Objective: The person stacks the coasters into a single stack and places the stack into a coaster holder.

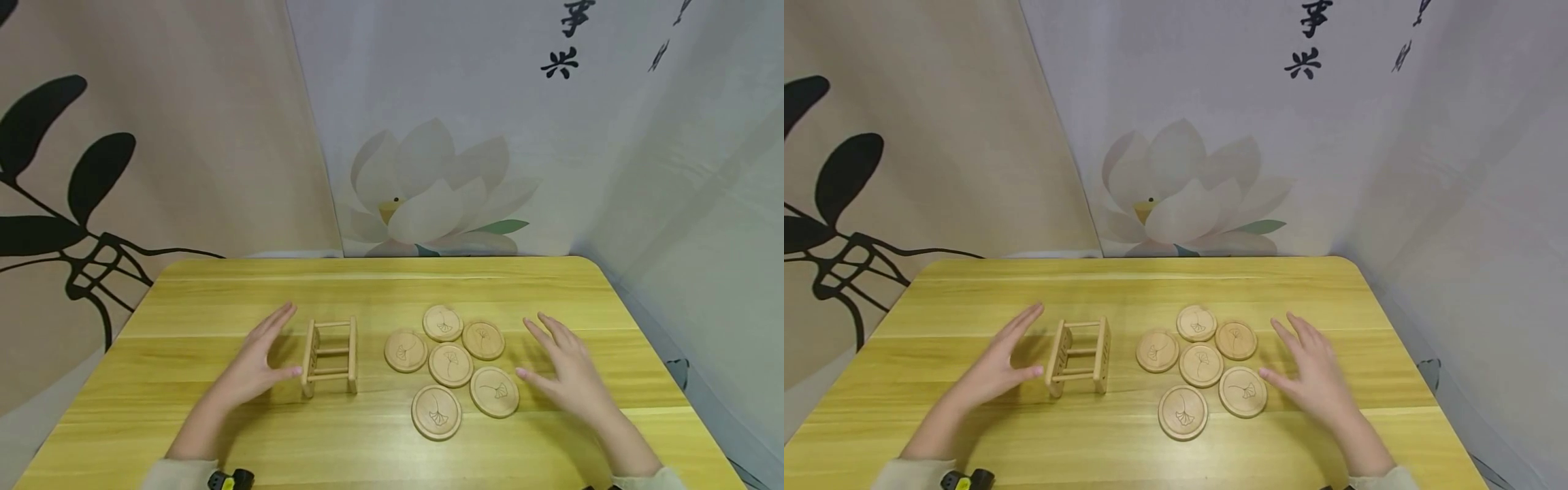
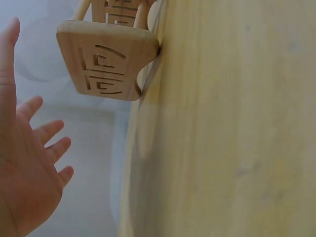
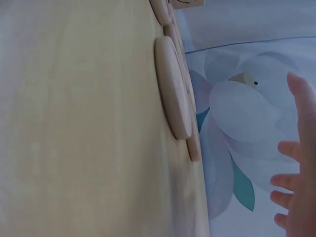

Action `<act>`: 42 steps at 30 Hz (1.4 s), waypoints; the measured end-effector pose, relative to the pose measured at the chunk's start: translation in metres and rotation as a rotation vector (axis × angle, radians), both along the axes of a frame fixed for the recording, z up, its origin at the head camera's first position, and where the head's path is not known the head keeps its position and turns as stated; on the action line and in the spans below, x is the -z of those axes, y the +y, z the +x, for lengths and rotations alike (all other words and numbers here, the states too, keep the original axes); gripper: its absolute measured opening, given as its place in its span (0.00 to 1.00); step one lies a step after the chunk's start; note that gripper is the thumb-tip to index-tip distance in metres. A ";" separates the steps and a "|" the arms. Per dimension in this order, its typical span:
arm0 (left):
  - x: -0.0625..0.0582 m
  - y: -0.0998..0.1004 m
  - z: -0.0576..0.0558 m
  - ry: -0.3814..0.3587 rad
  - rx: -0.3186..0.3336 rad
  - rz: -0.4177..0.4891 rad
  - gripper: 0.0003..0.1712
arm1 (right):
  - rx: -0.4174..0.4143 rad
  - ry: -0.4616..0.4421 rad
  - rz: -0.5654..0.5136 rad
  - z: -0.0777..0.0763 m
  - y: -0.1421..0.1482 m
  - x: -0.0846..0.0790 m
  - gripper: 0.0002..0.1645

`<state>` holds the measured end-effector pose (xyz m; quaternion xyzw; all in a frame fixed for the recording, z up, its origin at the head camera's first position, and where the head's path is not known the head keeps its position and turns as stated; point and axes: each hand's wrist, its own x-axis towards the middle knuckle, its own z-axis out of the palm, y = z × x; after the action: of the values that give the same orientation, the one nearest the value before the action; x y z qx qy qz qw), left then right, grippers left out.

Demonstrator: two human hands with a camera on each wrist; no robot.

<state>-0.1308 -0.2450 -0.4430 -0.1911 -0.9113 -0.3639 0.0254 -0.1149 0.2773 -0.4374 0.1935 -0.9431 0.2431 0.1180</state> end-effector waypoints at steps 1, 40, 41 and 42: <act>0.001 0.000 0.000 -0.005 0.002 0.007 0.60 | 0.000 -0.008 -0.006 0.001 -0.001 0.001 0.49; 0.041 0.001 -0.010 -0.213 0.176 0.394 0.63 | -0.056 -0.225 -0.120 0.018 -0.023 0.044 0.58; 0.041 0.001 -0.010 -0.216 0.177 0.400 0.63 | -0.057 -0.225 -0.121 0.018 -0.023 0.045 0.58; 0.042 0.002 -0.010 -0.218 0.178 0.405 0.63 | -0.060 -0.224 -0.122 0.018 -0.023 0.045 0.58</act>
<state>-0.1411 -0.2433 -0.4846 -0.2214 -0.7967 -0.5583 -0.0675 -0.0967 0.2546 -0.4825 0.1857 -0.9277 0.3236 0.0160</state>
